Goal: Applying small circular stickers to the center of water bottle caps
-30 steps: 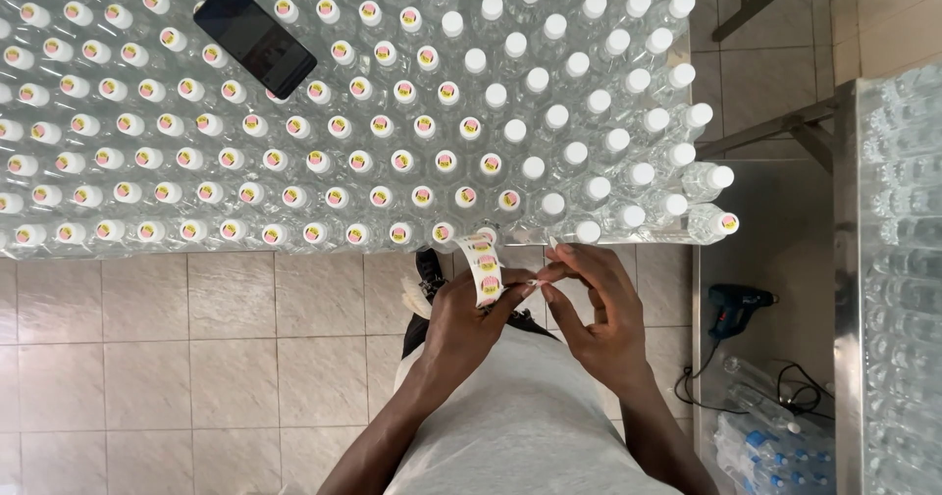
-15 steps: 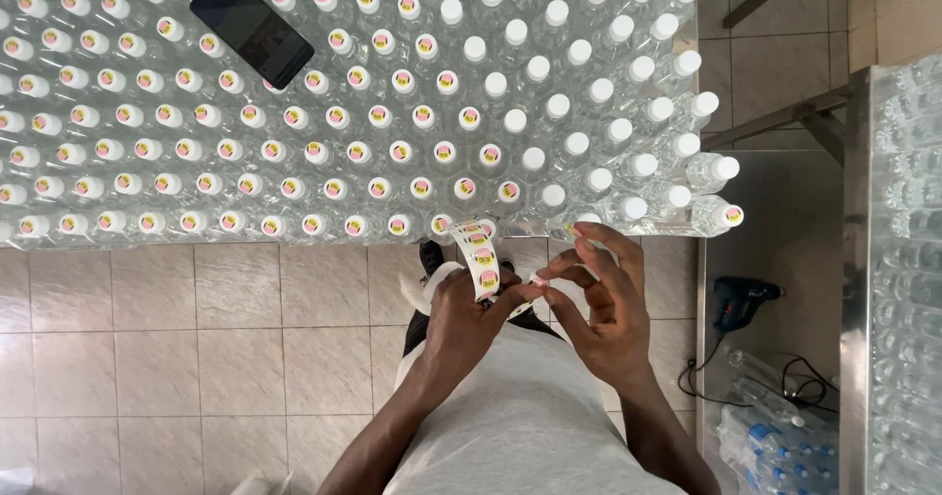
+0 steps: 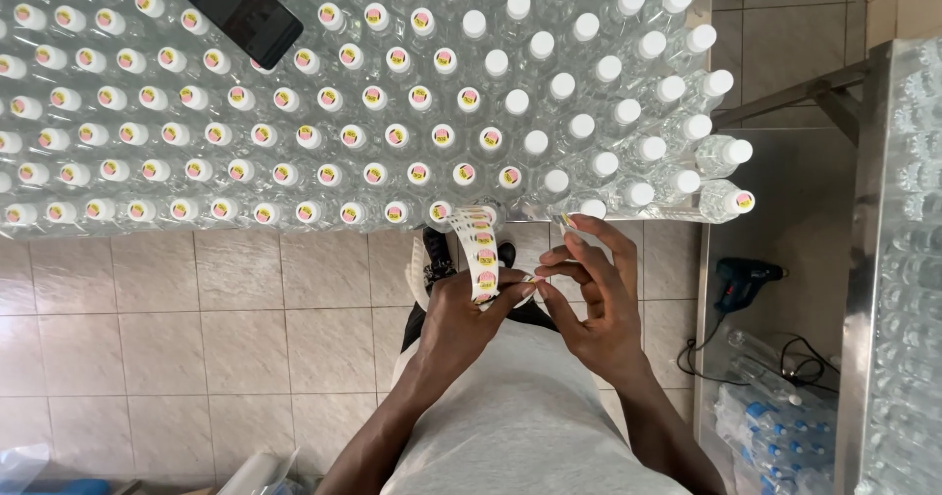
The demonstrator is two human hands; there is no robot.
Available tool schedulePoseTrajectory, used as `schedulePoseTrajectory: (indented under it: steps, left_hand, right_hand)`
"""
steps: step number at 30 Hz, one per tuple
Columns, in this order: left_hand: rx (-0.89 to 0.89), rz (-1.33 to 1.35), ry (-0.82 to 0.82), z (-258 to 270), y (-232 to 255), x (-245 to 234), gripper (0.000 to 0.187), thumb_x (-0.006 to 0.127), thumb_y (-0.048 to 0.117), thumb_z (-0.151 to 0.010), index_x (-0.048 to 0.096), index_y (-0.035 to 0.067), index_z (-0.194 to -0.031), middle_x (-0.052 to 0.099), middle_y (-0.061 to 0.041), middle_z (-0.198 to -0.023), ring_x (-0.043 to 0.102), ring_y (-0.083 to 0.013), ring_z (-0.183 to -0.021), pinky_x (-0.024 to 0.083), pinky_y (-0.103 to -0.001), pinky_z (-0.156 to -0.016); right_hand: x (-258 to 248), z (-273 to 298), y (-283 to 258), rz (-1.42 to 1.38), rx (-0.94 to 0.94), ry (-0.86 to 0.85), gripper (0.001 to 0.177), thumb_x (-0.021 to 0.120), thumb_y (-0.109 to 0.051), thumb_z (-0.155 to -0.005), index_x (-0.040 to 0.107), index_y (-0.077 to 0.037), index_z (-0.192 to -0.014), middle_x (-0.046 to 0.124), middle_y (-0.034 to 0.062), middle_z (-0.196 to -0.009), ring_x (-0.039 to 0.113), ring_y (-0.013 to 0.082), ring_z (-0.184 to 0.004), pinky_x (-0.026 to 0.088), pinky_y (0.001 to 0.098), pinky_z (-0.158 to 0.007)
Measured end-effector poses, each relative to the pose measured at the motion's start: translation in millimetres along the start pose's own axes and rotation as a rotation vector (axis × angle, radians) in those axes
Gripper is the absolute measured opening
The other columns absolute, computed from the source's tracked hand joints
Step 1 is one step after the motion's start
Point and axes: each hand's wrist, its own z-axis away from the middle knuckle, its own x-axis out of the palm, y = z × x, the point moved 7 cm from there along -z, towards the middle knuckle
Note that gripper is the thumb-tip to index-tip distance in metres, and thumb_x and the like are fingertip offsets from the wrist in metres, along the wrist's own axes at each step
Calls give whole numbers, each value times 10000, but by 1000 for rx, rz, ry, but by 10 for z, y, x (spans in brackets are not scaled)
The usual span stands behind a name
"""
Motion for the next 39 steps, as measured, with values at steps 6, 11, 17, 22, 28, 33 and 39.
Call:
schedulePoseTrajectory:
  steps: [6, 11, 17, 22, 28, 33, 39]
  left_hand:
    - [-30, -67, 24, 103, -104, -89, 221, 903, 230, -938, 836, 21, -966, 778, -183, -732, 810, -351, -735, 634, -453, -686]
    - [-48, -88, 56, 140, -146, -327, 275, 923, 305, -921, 842, 43, -916, 783, -166, -698, 814, -364, -724, 634, -429, -677]
    - [-378, -180, 7, 186, -214, -567, 303, 873, 455, -872, 867, 155, -912, 811, -38, -751, 752, -235, -733, 563, -368, -693]
    - [-616, -185, -33, 262, -363, -728, 327, 832, 501, -865, 875, 178, -890, 817, 38, -812, 703, -118, -780, 499, -309, -715]
    - [-583, -177, -70, 209, -401, -858, 329, 803, 488, -902, 878, 169, -937, 777, 46, -777, 649, -119, -735, 482, -298, -723]
    - [-542, -168, -85, 125, -390, -944, 312, 818, 472, -906, 853, 166, -858, 706, 46, -701, 581, -114, -672, 445, -305, -670]
    - [-548, -151, -67, 91, -463, -1087, 324, 835, 469, -881, 859, 146, -864, 812, 46, -817, 694, -116, -798, 508, -307, -741]
  right_hand:
    - [-49, 54, 183, -167, 164, 23, 729, 770, 205, -854, 505, 96, -1525, 387, 237, -1567, 710, 314, -1119, 717, 407, -876]
    - [-234, -141, 557, -141, 172, 128, 710, 824, 88, -887, 517, 35, -1525, 404, 194, -1582, 695, 292, -1176, 718, 364, -885]
    - [-404, -385, 1082, 131, 215, 223, 543, 816, 62, -975, 593, -54, -1457, 444, 117, -1561, 706, 251, -1174, 663, 308, -823]
    - [-349, -431, 1232, 185, 297, 212, 562, 820, 60, -967, 637, -169, -1446, 456, 76, -1567, 729, 198, -1193, 616, 265, -779]
    - [-249, -472, 1155, 290, 338, 218, 518, 829, 25, -972, 640, -136, -1426, 462, 68, -1536, 731, 205, -1173, 660, 277, -819]
    - [-36, -464, 1012, 688, 91, 31, 397, 608, 32, -1130, 584, -58, -1516, 370, 176, -1580, 660, 339, -1296, 687, 406, -974]
    - [52, -471, 964, 746, 101, 102, 405, 573, -217, -1192, 562, -79, -1572, 339, 166, -1603, 576, 325, -1286, 625, 472, -1061]
